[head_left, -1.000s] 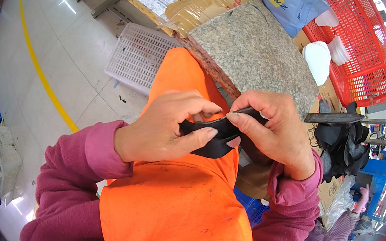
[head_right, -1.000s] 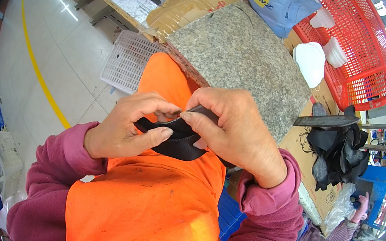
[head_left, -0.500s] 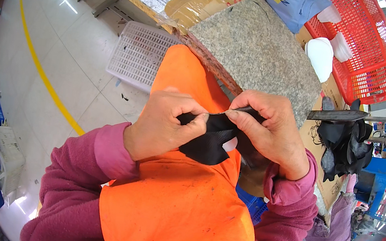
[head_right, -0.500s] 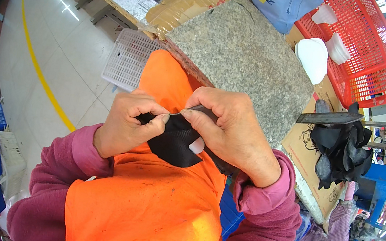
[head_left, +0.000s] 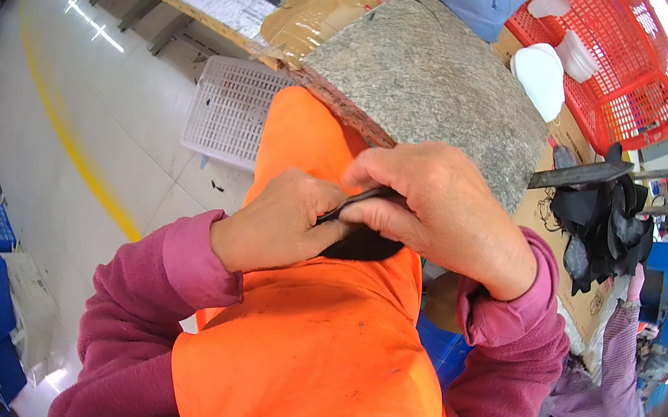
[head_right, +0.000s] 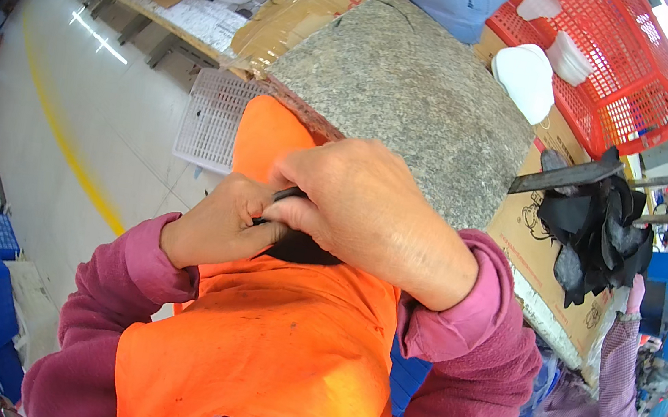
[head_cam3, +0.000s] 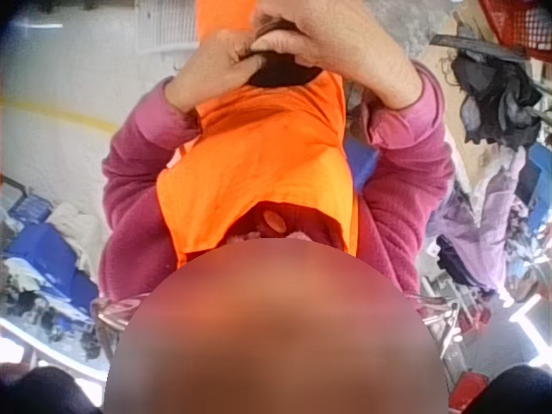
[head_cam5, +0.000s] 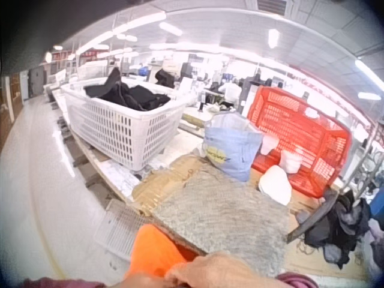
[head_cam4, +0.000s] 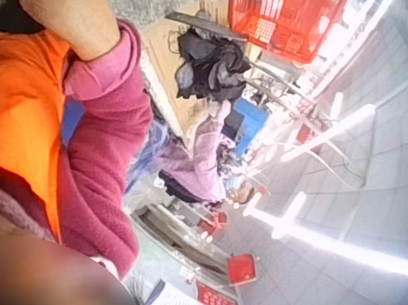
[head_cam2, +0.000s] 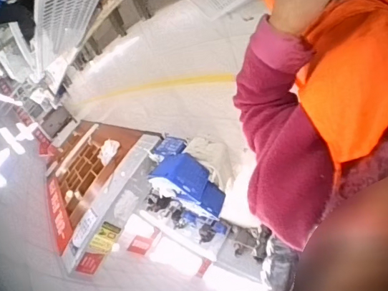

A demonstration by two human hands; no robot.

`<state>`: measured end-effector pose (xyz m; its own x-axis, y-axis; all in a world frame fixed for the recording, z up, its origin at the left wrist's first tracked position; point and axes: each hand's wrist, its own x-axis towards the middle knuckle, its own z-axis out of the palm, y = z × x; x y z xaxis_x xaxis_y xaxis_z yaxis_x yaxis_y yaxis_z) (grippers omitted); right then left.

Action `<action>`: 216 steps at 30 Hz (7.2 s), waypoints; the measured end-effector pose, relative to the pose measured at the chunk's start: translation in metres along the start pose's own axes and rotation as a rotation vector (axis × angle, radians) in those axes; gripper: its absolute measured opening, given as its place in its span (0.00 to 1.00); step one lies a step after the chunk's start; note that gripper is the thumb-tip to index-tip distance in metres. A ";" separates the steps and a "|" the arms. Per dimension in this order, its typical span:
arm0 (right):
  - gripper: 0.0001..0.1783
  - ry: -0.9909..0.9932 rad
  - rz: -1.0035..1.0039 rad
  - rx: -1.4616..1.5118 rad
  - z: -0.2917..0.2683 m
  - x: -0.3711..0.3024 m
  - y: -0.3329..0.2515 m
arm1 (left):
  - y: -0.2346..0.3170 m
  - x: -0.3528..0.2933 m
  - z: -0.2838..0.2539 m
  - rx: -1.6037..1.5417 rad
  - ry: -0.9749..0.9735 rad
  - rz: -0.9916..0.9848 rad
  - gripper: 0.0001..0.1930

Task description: The person assembles a shoe component by hand, inserting a white foam insole into a black upper and folding the edges to secure it. The person then places the assembled unit into a white basket.

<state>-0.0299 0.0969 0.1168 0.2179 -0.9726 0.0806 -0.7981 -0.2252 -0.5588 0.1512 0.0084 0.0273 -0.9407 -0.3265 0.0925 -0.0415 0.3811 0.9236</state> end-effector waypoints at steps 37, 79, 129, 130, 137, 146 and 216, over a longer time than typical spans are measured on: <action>0.08 0.168 -0.034 0.100 0.004 -0.051 0.009 | 0.087 0.031 -0.065 0.837 -0.047 0.582 0.12; 0.11 0.184 -0.036 0.148 0.010 -0.054 0.009 | 0.082 -0.007 -0.035 0.307 0.293 0.157 0.08; 0.06 0.172 -0.074 0.286 0.016 -0.048 0.006 | 0.054 0.011 -0.039 0.162 -0.170 0.181 0.06; 0.06 0.174 -0.068 0.282 0.016 -0.048 0.006 | 0.054 0.011 -0.039 0.177 -0.169 0.191 0.05; 0.06 0.189 -0.070 0.299 0.020 -0.048 0.007 | 0.052 0.009 -0.033 0.102 -0.130 0.136 0.04; 0.07 0.228 -0.072 0.240 0.029 -0.046 0.011 | 0.048 0.002 -0.022 0.480 0.058 0.221 0.08; 0.05 0.257 0.015 0.183 0.033 -0.049 -0.003 | 0.040 0.007 -0.067 -0.220 -0.190 -0.299 0.06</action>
<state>-0.0197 0.1471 0.0877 0.0392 -0.9638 0.2638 -0.6810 -0.2190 -0.6988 0.1650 -0.0362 0.0900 -0.9444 -0.2215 -0.2429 -0.2684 0.0932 0.9588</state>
